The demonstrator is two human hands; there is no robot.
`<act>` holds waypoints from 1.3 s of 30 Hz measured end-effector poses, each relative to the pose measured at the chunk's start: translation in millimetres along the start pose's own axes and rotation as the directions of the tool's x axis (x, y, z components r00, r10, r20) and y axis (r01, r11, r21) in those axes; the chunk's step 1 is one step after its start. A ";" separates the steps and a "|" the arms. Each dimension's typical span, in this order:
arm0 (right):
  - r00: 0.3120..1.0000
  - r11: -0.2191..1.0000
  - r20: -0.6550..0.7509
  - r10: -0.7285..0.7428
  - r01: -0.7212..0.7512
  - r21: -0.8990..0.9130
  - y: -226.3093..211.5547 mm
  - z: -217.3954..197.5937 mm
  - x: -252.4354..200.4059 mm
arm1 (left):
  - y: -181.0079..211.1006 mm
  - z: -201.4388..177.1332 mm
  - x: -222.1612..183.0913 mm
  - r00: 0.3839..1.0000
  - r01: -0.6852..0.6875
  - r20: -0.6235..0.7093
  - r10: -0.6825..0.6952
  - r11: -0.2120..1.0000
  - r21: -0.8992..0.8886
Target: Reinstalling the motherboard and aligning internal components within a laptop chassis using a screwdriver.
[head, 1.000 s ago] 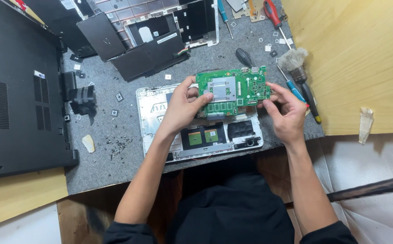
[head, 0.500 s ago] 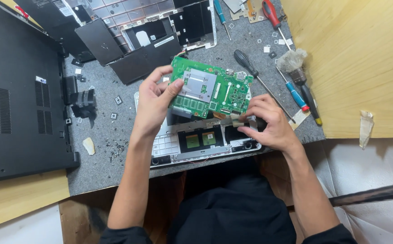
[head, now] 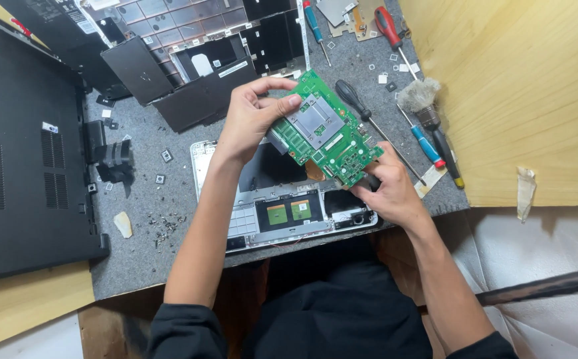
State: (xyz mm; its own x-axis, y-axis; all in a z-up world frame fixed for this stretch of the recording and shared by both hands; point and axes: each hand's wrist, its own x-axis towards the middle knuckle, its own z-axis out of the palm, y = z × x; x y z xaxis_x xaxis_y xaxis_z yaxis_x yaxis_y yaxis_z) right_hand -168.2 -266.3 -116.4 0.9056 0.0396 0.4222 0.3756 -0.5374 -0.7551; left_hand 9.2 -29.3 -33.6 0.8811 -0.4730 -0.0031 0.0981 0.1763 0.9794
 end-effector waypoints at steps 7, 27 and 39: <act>0.994 0.991 -0.016 0.108 -0.107 0.077 -39.2 -1.4 19.8 | -12.8 0.7 -4.3 0.998 0.065 0.013 -0.065 0.998 -0.023; 0.993 0.939 0.069 0.092 -0.110 0.327 4.7 -10.0 5.9 | -24.8 28.2 -15.7 0.996 -0.071 -0.023 0.088 0.911 0.406; 0.995 0.928 0.062 0.077 -0.094 0.360 -18.3 -10.3 13.6 | -22.9 41.1 -16.2 0.990 -0.122 -0.017 0.137 0.923 0.366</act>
State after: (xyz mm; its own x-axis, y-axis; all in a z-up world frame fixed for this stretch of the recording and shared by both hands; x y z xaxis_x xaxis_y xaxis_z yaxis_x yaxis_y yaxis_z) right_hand -164.8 -264.5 -91.7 0.9423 0.0500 0.3310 0.3342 -0.1991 -0.9212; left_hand -26.4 -61.2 -47.7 0.8939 -0.4296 0.1282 -0.1863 -0.0959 0.9778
